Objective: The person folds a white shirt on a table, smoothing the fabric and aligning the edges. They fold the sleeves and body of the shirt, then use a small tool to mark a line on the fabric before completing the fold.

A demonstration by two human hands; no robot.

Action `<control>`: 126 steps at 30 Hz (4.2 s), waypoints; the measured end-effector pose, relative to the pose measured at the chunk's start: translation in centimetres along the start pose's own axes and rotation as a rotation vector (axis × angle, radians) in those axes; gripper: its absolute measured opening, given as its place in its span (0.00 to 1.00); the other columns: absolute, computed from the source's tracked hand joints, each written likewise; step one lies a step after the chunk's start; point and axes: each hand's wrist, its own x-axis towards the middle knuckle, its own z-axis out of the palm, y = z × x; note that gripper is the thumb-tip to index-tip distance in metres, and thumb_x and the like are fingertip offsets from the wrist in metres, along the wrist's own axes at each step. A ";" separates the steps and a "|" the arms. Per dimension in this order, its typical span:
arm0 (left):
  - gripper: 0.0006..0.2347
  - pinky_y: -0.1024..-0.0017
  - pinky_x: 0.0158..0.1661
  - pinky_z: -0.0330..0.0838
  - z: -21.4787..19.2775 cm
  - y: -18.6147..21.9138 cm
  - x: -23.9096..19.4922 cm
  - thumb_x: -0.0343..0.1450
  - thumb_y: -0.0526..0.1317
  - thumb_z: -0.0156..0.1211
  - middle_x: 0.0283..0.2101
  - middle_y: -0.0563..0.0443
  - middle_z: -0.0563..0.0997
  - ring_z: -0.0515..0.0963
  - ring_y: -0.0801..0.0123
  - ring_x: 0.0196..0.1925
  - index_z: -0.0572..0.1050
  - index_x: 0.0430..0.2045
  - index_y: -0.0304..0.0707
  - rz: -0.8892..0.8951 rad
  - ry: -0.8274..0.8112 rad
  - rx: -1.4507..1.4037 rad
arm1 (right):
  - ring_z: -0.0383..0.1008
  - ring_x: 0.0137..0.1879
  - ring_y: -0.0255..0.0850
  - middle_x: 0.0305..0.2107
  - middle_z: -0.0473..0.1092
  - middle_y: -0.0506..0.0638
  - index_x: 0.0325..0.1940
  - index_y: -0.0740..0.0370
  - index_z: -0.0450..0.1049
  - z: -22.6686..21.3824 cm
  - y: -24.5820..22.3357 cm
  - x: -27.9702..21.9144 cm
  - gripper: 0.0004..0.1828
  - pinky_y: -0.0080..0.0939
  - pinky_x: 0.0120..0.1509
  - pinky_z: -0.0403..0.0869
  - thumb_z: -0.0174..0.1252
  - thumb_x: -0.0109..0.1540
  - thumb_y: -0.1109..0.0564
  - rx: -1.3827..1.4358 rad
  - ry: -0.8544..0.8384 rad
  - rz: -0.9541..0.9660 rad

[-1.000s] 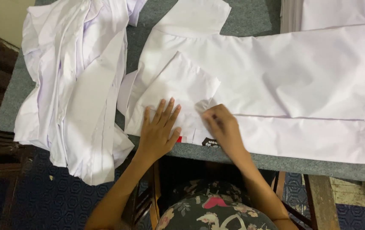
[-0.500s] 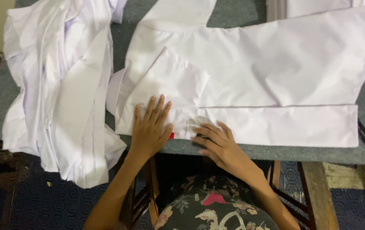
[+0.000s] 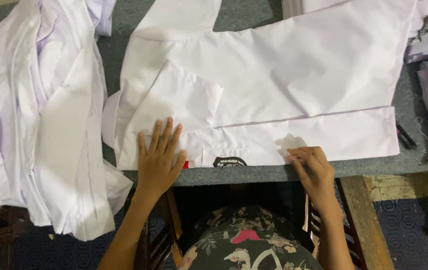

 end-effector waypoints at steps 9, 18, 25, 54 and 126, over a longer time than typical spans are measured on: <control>0.25 0.46 0.70 0.25 0.1 0.0 -0.1 0.77 0.50 0.40 0.77 0.45 0.55 0.48 0.53 0.79 0.60 0.72 0.47 -0.004 -0.002 -0.009 | 0.67 0.37 0.38 0.33 0.72 0.43 0.37 0.53 0.85 0.7 -3.0 1.0 0.07 0.37 0.42 0.68 0.71 0.55 0.56 -0.161 -0.138 -0.221; 0.25 0.46 0.70 0.25 0.2 0.0 -0.1 0.77 0.52 0.39 0.76 0.47 0.55 0.48 0.53 0.78 0.60 0.71 0.49 -0.021 -0.017 -0.042 | 0.68 0.36 0.44 0.30 0.73 0.47 0.33 0.57 0.82 0.6 -2.2 0.5 0.06 0.42 0.44 0.68 0.71 0.56 0.55 0.002 -0.163 -0.130; 0.25 0.46 0.70 0.24 0.2 -0.1 -0.2 0.78 0.51 0.38 0.77 0.47 0.54 0.47 0.53 0.79 0.59 0.72 0.49 -0.031 -0.030 -0.048 | 0.67 0.35 0.42 0.25 0.71 0.43 0.14 0.56 0.76 1.5 -1.4 -0.2 0.18 0.39 0.42 0.66 0.69 0.57 0.53 0.055 -0.141 -0.164; 0.27 0.40 0.68 0.27 0.4 -0.1 -0.2 0.77 0.51 0.38 0.77 0.41 0.53 0.46 0.43 0.78 0.58 0.72 0.45 -0.009 -0.010 -0.014 | 0.53 0.77 0.42 0.72 0.57 0.47 0.77 0.51 0.55 8.0 -5.9 3.6 0.33 0.49 0.77 0.52 0.36 0.71 0.37 -0.452 -0.437 -0.330; 0.06 0.75 0.31 0.65 7.4 10.7 6.0 0.77 0.43 0.40 0.27 0.59 0.62 0.66 0.73 0.29 0.63 0.31 0.48 -0.680 -0.246 -2.582 | 0.59 0.34 0.36 0.27 0.57 0.41 0.39 0.54 0.67 2.6 7.5 5.9 0.08 0.33 0.31 0.60 0.41 0.67 0.54 2.417 -0.014 0.861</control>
